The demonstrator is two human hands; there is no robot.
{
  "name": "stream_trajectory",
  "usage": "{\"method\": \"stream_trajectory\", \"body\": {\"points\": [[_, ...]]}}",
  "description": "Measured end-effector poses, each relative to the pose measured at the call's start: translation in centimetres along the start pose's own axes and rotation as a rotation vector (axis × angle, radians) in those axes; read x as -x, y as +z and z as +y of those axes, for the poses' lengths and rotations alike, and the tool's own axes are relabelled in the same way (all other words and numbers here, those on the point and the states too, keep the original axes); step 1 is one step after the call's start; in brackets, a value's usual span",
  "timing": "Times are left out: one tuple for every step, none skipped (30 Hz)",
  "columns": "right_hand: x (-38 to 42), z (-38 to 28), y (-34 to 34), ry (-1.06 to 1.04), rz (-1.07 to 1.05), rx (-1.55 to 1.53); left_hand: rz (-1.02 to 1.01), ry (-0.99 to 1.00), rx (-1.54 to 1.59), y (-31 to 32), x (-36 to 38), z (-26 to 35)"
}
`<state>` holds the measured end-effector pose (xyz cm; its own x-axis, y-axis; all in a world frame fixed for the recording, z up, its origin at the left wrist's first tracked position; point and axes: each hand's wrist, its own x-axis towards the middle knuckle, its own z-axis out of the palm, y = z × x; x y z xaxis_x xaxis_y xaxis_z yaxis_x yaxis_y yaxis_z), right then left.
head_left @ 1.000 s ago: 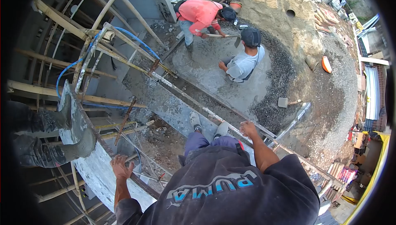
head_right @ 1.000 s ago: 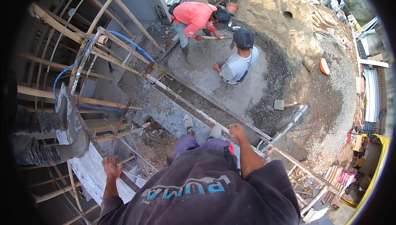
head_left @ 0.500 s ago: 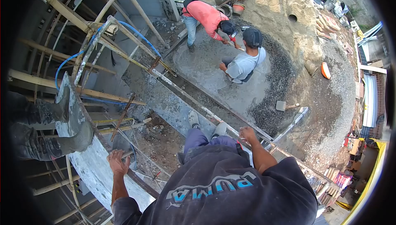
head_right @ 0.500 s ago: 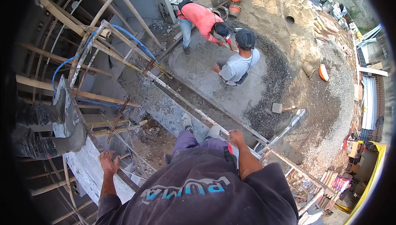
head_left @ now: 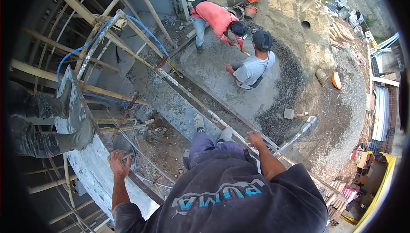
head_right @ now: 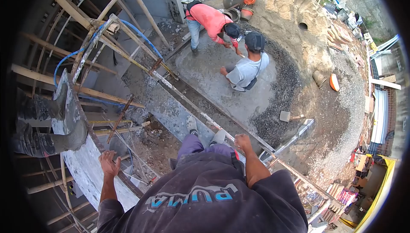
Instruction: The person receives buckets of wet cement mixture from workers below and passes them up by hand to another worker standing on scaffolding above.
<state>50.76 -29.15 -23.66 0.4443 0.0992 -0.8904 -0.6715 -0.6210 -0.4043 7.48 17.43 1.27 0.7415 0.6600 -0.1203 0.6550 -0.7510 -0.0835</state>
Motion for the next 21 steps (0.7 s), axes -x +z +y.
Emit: {"method": "stream_trajectory", "body": {"points": [[-0.2, 0.1, -0.1, 0.013, 0.002, -0.003, -0.001, -0.011, 0.008, -0.1, 0.0, 0.1], [-0.4, 0.3, 0.0, 0.025, 0.004, -0.006, 0.003, -0.012, 0.009, -0.1, 0.0, 0.1], [-0.7, 0.4, 0.0, 0.037, 0.005, -0.009, 0.007, -0.013, 0.011, -0.1, 0.0, 0.1], [-0.5, 0.3, 0.0, 0.029, 0.002, -0.004, 0.011, -0.013, 0.013, -0.1, 0.0, 0.1], [-0.3, 0.3, 0.0, 0.021, 0.001, 0.0, 0.016, -0.007, 0.014, -0.1, 0.0, 0.1], [-0.1, 0.3, 0.0, 0.015, 0.0, 0.004, 0.02, 0.001, 0.016, 0.0, 0.0, 0.0], [-0.3, 0.5, 0.0, 0.021, 0.001, -0.002, 0.025, 0.009, 0.018, 0.0, 0.0, -0.1], [-0.7, 0.7, 0.0, 0.028, 0.001, -0.008, 0.022, 0.012, 0.019, 0.0, 0.0, 0.0], [-1.0, 0.8, 0.0, 0.034, 0.001, -0.014, 0.021, 0.014, 0.019, 0.0, 0.0, 0.0], [-0.9, 0.6, 0.0, 0.036, -0.004, -0.01, 0.02, 0.016, 0.019, -0.1, -0.1, 0.0], [-0.9, 0.5, 0.0, 0.039, -0.009, -0.006, 0.021, 0.011, 0.013, 0.0, 0.0, -0.1], [-0.8, 0.4, 0.0, 0.041, -0.014, -0.002, 0.021, 0.007, 0.007, 0.2, 0.0, -0.2], [-0.7, 0.3, 0.0, 0.04, -0.012, -0.001, 0.022, 0.003, 0.001, 0.3, 0.0, -0.3], [-0.6, 0.2, 0.0, 0.039, -0.011, 0.0, 0.023, 0.004, -0.001, 0.4, 0.0, -0.3], [-0.6, 0.1, 0.0, 0.038, -0.009, 0.002, 0.023, 0.005, -0.002, 0.4, 0.0, -0.4], [-0.5, 0.0, 0.1, 0.04, -0.007, 0.005, 0.023, 0.006, -0.003, 0.4, 0.0, -0.3], [-0.4, -0.2, 0.1, 0.042, -0.006, 0.007, 0.019, -0.004, 0.003, 0.4, 0.0, -0.3], [-0.4, -0.3, 0.1, 0.043, -0.005, 0.011, 0.016, -0.014, 0.01, 0.3, -0.1, -0.2], [-0.5, -0.3, 0.0, 0.043, -0.009, 0.001, 0.013, -0.025, 0.017, 0.3, -0.1, -0.2], [-0.6, -0.2, 0.0, 0.043, -0.013, -0.009, 0.015, -0.021, 0.022, 0.3, -0.1, -0.2], [-0.7, 0.0, 0.0, 0.044, -0.018, -0.02, 0.017, -0.017, 0.027, 0.3, 0.0, -0.2]]}}
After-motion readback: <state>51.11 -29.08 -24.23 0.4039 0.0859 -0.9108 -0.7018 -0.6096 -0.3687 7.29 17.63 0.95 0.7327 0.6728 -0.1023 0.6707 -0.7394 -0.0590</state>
